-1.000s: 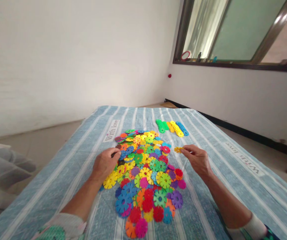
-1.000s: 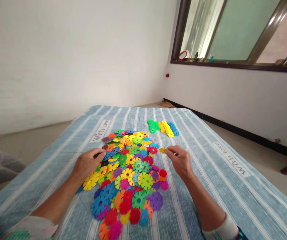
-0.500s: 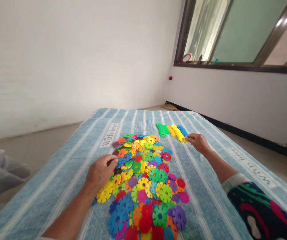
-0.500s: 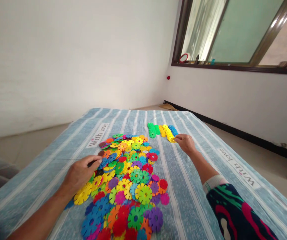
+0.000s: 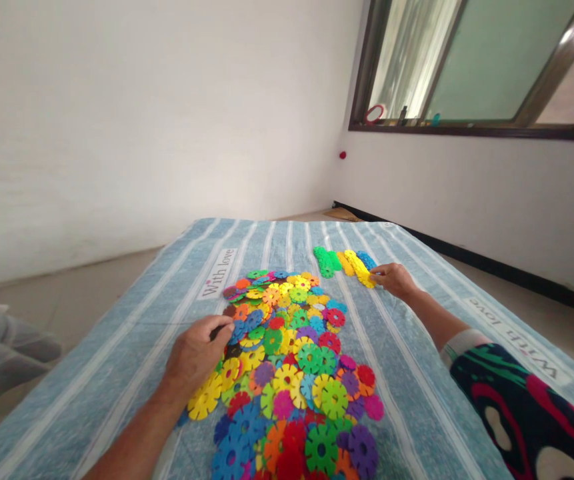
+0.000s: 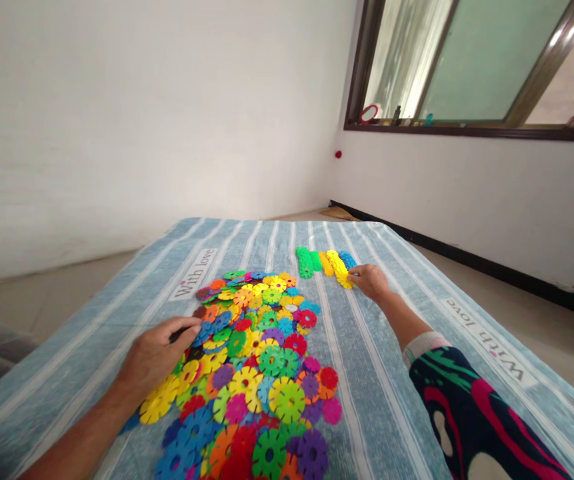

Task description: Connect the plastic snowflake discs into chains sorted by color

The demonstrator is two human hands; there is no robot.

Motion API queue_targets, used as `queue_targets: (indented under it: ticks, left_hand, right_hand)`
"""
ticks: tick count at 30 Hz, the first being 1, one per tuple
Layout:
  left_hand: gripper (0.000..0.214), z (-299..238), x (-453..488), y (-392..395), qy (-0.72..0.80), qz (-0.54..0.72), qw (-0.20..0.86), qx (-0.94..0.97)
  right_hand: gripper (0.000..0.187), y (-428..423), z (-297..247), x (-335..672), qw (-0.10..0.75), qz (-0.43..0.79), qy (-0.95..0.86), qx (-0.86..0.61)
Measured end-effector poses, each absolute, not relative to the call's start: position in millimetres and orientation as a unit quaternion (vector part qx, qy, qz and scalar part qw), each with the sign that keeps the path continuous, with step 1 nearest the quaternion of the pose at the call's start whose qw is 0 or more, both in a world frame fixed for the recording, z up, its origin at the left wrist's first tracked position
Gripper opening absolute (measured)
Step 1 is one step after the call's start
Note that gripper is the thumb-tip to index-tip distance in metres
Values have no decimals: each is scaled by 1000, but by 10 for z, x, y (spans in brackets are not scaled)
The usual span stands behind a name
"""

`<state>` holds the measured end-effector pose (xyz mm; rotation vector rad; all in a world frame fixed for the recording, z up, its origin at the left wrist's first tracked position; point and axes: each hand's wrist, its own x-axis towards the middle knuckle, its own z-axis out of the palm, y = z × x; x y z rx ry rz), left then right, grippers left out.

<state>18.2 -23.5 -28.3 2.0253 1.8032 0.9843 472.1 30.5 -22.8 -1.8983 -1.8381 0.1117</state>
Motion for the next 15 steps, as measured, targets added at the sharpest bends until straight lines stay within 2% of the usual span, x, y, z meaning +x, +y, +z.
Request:
queue_targets:
  ticks: [10,15]
  left_hand:
    - [31,-265,202,-253,621,339,126,695]
    - [31,-255,207,-256,624,337,128,693]
  right_hand:
    - [33,326,-168,4583,220,16,-661,-717]
    - [31,413,-73,4366,163,-12,-689,-706]
